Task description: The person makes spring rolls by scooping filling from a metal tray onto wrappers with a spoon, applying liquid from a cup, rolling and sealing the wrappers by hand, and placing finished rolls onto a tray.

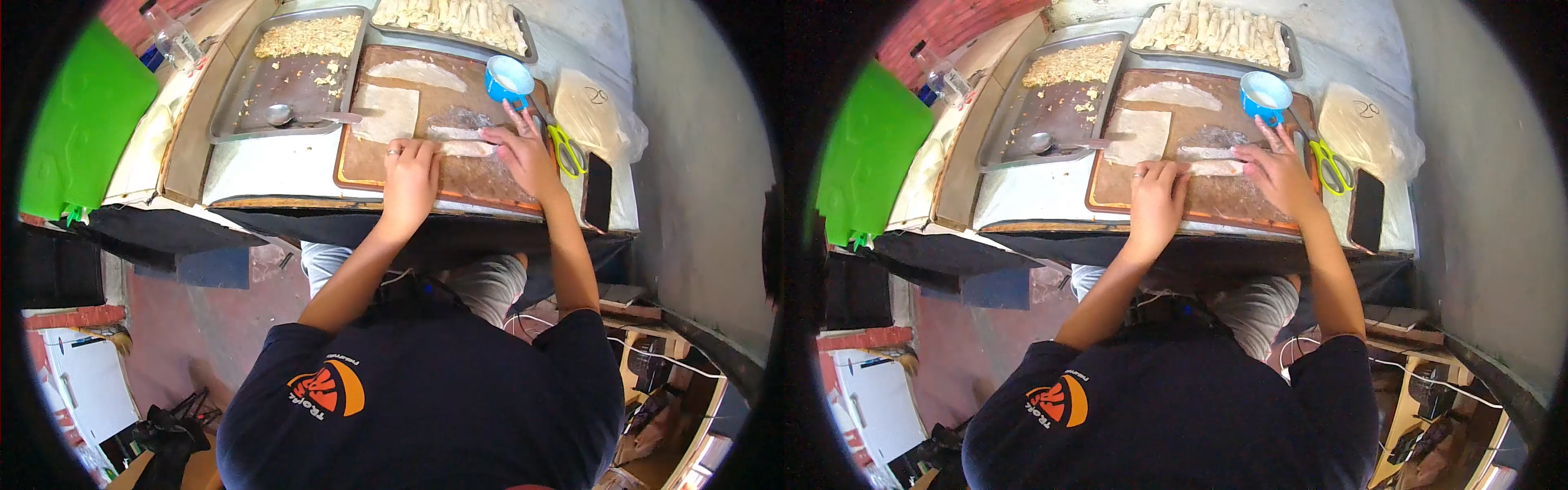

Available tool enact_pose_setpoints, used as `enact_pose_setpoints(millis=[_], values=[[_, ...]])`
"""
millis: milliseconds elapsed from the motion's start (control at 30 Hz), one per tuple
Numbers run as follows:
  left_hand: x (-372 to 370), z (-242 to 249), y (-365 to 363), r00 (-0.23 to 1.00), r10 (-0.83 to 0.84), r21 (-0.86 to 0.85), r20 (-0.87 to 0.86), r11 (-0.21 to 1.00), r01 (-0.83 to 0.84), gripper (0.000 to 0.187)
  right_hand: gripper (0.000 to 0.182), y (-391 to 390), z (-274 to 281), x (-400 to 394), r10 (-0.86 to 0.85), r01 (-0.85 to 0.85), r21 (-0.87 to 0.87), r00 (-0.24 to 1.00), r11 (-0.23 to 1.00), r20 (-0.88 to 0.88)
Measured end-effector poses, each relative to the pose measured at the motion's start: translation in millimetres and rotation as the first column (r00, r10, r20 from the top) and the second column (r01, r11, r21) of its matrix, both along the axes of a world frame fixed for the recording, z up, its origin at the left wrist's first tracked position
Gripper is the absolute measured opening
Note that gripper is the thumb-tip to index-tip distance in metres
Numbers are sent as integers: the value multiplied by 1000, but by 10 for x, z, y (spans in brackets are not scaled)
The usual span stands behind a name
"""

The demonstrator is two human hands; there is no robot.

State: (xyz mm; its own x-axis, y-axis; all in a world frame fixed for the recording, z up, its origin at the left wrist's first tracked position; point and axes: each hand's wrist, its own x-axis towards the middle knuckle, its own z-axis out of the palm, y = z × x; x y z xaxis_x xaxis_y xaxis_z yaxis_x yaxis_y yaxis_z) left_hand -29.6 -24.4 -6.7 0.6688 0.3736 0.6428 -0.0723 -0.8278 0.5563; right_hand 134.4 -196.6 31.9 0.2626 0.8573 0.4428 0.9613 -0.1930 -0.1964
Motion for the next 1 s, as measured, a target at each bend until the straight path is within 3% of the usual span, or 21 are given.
enact_pose_setpoints(millis=[100,200,333,433,533,633,833,933,1000], values=[[-1,-3,-5,1000,-11,-3,-22,1000,11,11,31,-61,23,43,7,-7,-12,1000,1000,-16],[-8,29,-15,999,1,16,-33,1000,0,11,34,194,52,-68,130,-137,-30,978,990,-163],[-18,47,-14,1000,9,27,-30,1000,-8,11,32,595,35,-120,221,-225,-45,973,973,-70],[-6,33,0,1000,10,29,-10,1000,-10,12,32,660,266,113,17,-41,135,985,990,172],[-8,28,0,1000,12,28,-1,1000,-12,11,34,642,460,428,-517,497,195,853,846,69],[7,1,-3,1000,29,49,4,998,-29,11,37,537,266,666,-517,551,-129,826,824,225],[-4,9,-5,1000,21,30,5,999,-21,10,40,303,361,358,-413,359,310,902,880,128],[0,1,0,1000,12,23,18,1000,-12,10,39,213,221,14,-256,267,226,964,937,-76],[13,-6,6,1000,9,29,22,1000,-10,10,39,259,3,-194,-201,213,123,975,969,-99]])
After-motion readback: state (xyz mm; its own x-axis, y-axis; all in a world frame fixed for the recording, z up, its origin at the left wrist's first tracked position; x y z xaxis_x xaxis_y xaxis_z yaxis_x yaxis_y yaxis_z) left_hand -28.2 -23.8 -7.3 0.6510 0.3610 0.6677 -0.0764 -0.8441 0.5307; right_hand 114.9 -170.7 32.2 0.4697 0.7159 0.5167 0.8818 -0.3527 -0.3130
